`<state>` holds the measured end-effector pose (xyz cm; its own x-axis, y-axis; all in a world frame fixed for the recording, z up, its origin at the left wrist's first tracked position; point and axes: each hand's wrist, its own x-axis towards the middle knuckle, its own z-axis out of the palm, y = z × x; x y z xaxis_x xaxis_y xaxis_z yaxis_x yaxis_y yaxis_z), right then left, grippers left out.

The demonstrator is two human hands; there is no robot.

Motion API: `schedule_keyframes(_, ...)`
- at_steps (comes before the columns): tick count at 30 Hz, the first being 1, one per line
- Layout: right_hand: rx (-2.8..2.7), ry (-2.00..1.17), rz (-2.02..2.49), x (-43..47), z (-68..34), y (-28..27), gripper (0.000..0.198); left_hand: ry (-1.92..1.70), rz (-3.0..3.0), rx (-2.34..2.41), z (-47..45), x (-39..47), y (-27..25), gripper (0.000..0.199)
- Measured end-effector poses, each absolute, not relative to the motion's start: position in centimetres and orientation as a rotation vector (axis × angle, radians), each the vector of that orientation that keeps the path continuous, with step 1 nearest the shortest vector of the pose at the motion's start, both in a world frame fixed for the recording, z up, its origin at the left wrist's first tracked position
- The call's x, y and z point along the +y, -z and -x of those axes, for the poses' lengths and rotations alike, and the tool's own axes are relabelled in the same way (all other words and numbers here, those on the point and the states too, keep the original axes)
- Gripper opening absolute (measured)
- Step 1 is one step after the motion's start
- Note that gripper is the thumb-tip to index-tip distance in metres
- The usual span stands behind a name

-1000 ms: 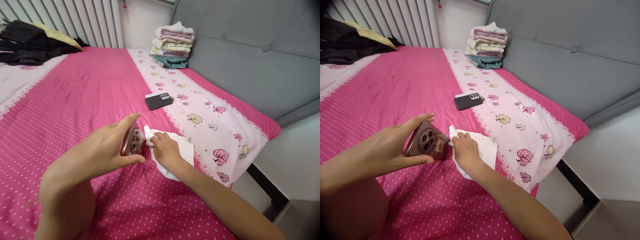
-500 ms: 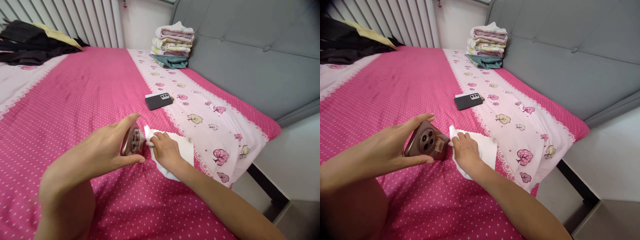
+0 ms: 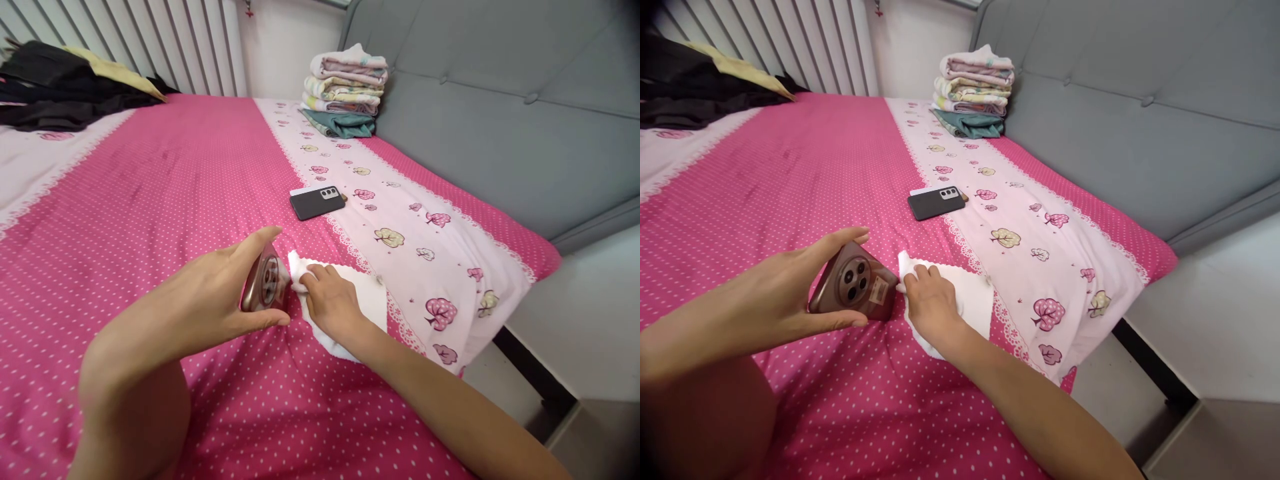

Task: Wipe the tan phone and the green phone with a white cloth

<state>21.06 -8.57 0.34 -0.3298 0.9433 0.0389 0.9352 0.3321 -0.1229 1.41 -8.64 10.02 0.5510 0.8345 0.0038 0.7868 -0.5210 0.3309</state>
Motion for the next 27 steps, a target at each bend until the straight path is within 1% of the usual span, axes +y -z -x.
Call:
schedule_keyframes(10, -2.48, -0.104, 1.758, -8.69, -21.05, -0.2, 0.026, -0.229, -2.512, 1.364, -1.31, -8.51, -9.99, 0.091)
schedule_keyframes(17, -2.479, -0.094, 1.758, -8.72, -20.99, -0.21, 0.026, -0.238, -2.519, 1.368, -1.36, -8.6, -9.96, 0.091)
schedule_keyframes(22, -2.474, -0.093, 1.748, -8.73, -21.06, -0.13, 0.026, -0.234, -2.515, 1.358, -1.39, -8.62, -9.93, 0.088)
schedule_keyframes(27, -2.469, -0.094, 1.746, -8.66, -21.09, -0.08, 0.026, -0.229, -2.519, 1.37, -1.42, -8.62, -9.95, 0.09)
